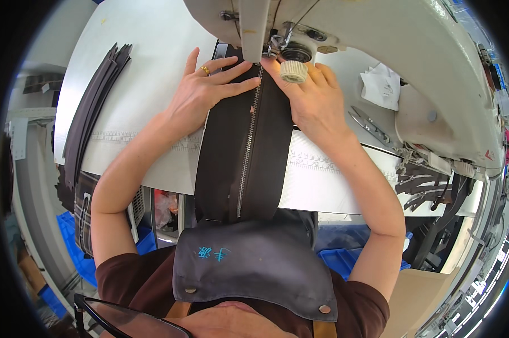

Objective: The person prepares a sewing machine by threading it and then sews a zipper onto a plaid fabric pouch. They guide the fabric under the needle, stitch along the zipper, and trim the excess thread after completion.

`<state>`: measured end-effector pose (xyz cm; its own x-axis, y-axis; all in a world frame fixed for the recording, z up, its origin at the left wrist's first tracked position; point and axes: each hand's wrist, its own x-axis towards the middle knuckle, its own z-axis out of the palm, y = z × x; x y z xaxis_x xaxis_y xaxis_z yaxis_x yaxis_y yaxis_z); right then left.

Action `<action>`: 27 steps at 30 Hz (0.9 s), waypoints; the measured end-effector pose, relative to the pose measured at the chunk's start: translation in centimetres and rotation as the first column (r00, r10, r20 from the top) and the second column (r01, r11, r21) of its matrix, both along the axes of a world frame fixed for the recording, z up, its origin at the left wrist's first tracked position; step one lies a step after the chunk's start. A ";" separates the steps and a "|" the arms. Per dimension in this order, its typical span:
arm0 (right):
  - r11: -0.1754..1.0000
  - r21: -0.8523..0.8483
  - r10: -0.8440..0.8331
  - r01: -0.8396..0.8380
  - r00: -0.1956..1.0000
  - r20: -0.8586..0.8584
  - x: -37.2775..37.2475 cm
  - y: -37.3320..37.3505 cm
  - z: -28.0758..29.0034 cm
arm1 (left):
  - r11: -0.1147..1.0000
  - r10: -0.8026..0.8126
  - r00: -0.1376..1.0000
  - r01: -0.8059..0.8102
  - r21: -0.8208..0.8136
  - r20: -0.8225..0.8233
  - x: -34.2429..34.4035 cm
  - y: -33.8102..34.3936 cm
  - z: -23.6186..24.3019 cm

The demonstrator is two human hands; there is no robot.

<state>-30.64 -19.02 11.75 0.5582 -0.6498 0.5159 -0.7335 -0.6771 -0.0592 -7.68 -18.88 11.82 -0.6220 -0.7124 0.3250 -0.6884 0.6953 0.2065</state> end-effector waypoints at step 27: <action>0.885 0.438 0.166 -0.162 0.986 0.028 0.5 13.3 2.1 | 0.990 -0.132 0.987 0.136 0.036 -0.095 2.8 13.7 -0.2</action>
